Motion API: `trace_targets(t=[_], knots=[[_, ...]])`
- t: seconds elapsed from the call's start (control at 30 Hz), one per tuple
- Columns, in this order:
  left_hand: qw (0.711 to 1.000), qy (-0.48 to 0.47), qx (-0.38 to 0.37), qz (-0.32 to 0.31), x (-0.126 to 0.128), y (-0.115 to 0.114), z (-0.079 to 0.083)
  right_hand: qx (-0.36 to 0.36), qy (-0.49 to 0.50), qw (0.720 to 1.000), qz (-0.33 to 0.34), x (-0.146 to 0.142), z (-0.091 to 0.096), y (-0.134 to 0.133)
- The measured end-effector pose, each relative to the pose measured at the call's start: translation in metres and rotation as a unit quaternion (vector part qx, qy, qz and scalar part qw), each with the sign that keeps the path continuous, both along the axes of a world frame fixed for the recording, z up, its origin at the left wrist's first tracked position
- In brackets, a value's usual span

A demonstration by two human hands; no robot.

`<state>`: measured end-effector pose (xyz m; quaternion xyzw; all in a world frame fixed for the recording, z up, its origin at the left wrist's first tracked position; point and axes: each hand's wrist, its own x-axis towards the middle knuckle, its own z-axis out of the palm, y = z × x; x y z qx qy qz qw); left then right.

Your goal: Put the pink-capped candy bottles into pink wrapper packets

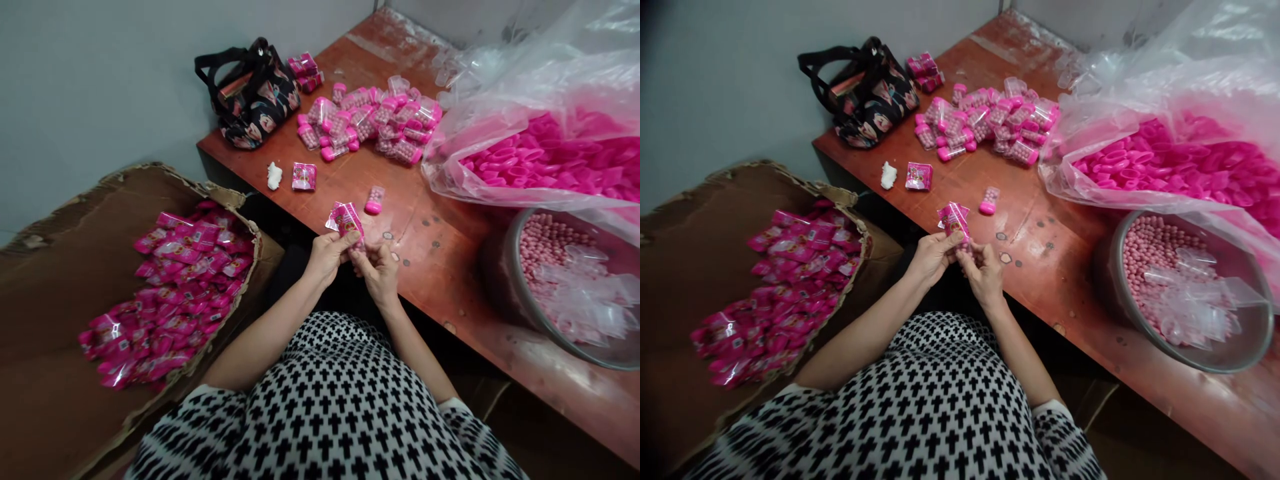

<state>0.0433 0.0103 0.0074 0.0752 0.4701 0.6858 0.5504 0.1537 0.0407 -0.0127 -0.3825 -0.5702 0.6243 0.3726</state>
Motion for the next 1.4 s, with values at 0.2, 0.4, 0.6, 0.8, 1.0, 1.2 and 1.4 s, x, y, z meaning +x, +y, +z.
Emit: trace_targets(t=[0.2,0.4,0.6,0.8,1.0,1.2,1.4], knots=[[0.999,-0.001,0.003,-0.044,0.007,-0.006,-0.002,-0.110,0.061,0.992,-0.004,-0.004,-0.001,0.001],[1.000,-0.021,-0.004,0.012,-0.003,-0.011,0.001,-0.144,0.127,0.979,0.066,0.001,-0.002,-0.004],[0.999,-0.036,0.019,-0.022,0.007,-0.020,0.003,-0.127,0.093,0.987,0.036,-0.007,0.000,0.001],[0.991,-0.004,0.052,0.122,-0.024,-0.054,0.020,-0.110,0.082,0.985,0.100,-0.018,0.010,0.004],[0.949,0.105,0.014,0.298,-0.051,-0.061,0.015,-0.091,0.045,0.993,0.067,-0.008,0.004,0.013],[0.830,0.555,-0.036,0.043,-0.043,0.002,-0.033,-0.083,0.024,0.993,0.074,-0.007,0.004,0.013],[0.803,0.592,-0.048,0.051,-0.048,0.016,-0.054,-0.071,-0.003,0.994,0.081,-0.002,0.003,0.023]])
